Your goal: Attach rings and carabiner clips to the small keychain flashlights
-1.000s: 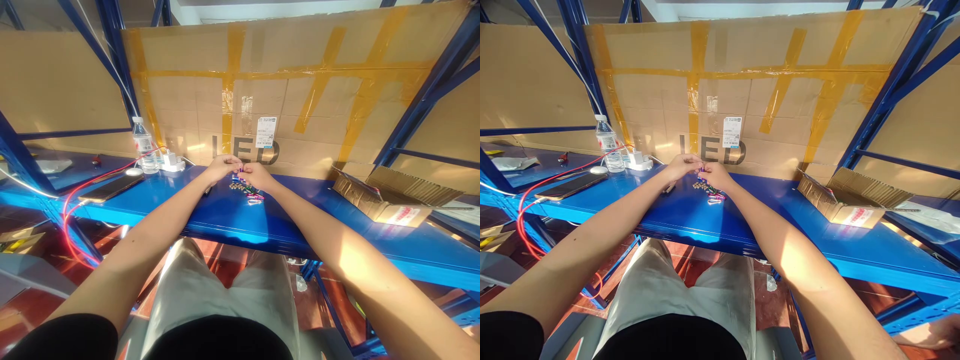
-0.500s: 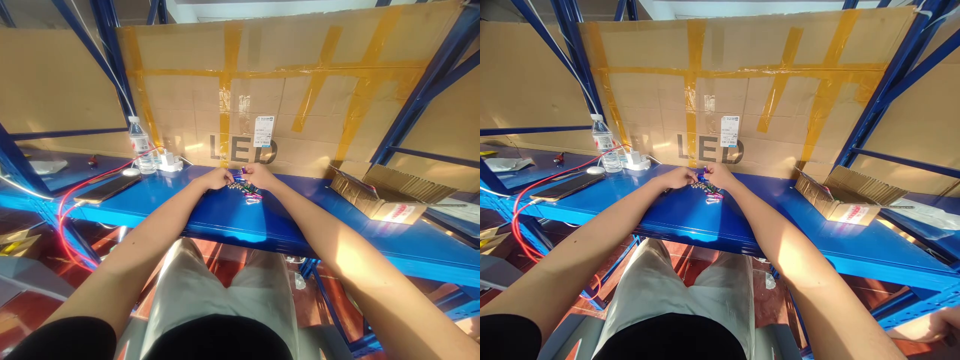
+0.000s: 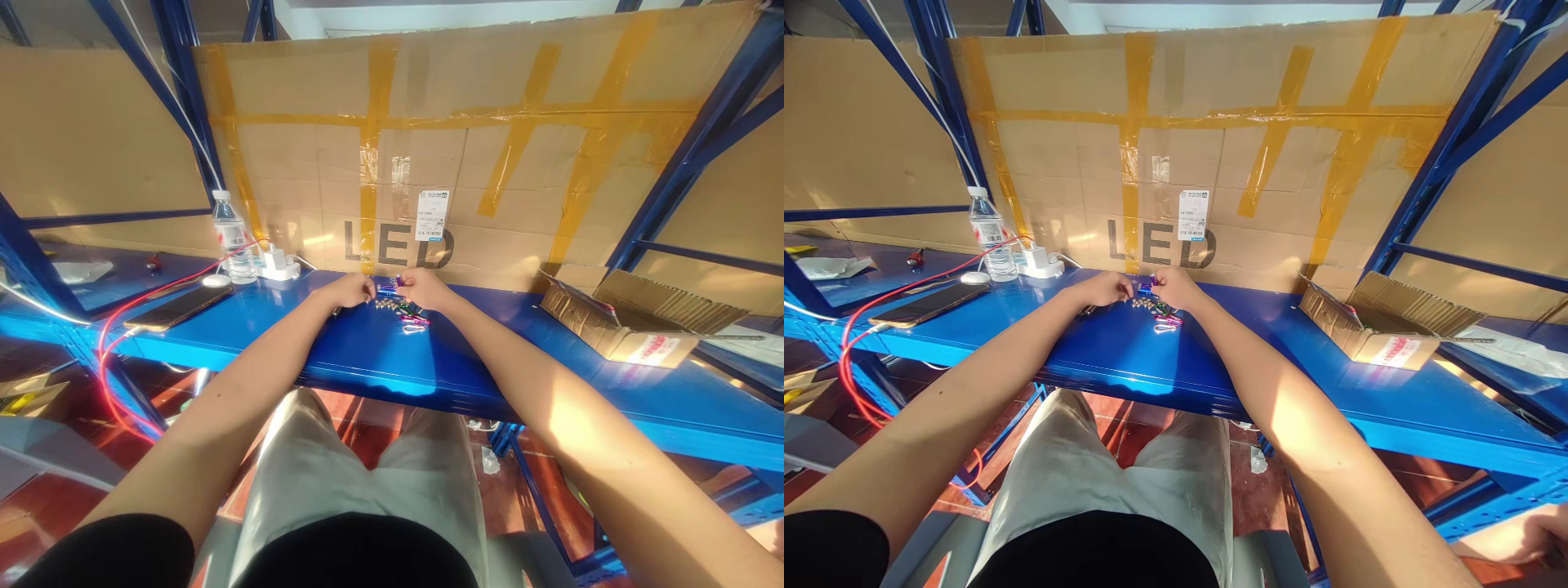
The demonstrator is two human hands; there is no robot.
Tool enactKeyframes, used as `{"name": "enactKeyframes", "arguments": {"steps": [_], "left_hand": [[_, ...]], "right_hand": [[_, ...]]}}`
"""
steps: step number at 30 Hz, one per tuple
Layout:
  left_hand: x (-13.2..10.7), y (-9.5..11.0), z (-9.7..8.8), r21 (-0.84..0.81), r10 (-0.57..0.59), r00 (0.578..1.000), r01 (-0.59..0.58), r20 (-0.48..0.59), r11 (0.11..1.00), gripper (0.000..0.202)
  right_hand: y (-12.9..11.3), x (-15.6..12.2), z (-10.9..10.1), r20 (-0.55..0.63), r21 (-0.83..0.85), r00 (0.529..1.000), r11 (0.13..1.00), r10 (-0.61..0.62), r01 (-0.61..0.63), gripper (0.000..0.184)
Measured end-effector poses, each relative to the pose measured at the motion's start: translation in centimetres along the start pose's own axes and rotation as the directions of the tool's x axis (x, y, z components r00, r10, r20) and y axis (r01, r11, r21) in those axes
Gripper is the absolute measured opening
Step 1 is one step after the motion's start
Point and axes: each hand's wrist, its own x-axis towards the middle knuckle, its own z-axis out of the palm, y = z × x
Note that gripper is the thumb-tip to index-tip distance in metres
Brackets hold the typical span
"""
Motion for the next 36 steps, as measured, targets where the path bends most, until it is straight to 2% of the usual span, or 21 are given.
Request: {"name": "enactKeyframes", "arguments": {"steps": [5,14,21,27,32,36], "left_hand": [[-0.1,0.2,0.0,-0.055,0.05,0.999,-0.051,-0.013,0.997,0.031],[0.1,-0.4,-0.2,-0.046,0.078,0.997,-0.077,0.012,0.996,0.022],[-0.1,-0.7,-0.7,-0.069,-0.003,0.999,0.005,0.036,0.998,0.025],[0.0,-0.6,-0.6,-0.018,0.012,0.998,-0.011,0.069,1.0,0.02],[-0.1,-0.1,-0.5,0.038,-0.02,0.996,0.017,0.084,0.999,0.018],[-0.3,0.3,-0.6,0.023,-0.044,0.994,0.042,0.097,0.999,0.017]], "right_hand": [[0.6,0.3,0.2,0.006,0.013,1.0,1.0,-0.022,0.022,0.04],[0.4,0.2,0.2,0.016,0.031,1.0,0.999,-0.016,0.016,0.038],[0.5,0.2,0.2,0.031,0.054,0.999,0.998,-0.017,0.016,0.039],[0.0,-0.1,0.1,0.043,0.057,0.998,0.998,-0.042,0.039,0.036],[-0.1,-0.2,0.1,0.057,0.063,0.996,0.996,-0.064,0.06,0.038],[0.0,-0.2,0.1,0.056,0.049,0.996,0.997,-0.063,0.06,0.041]]}}
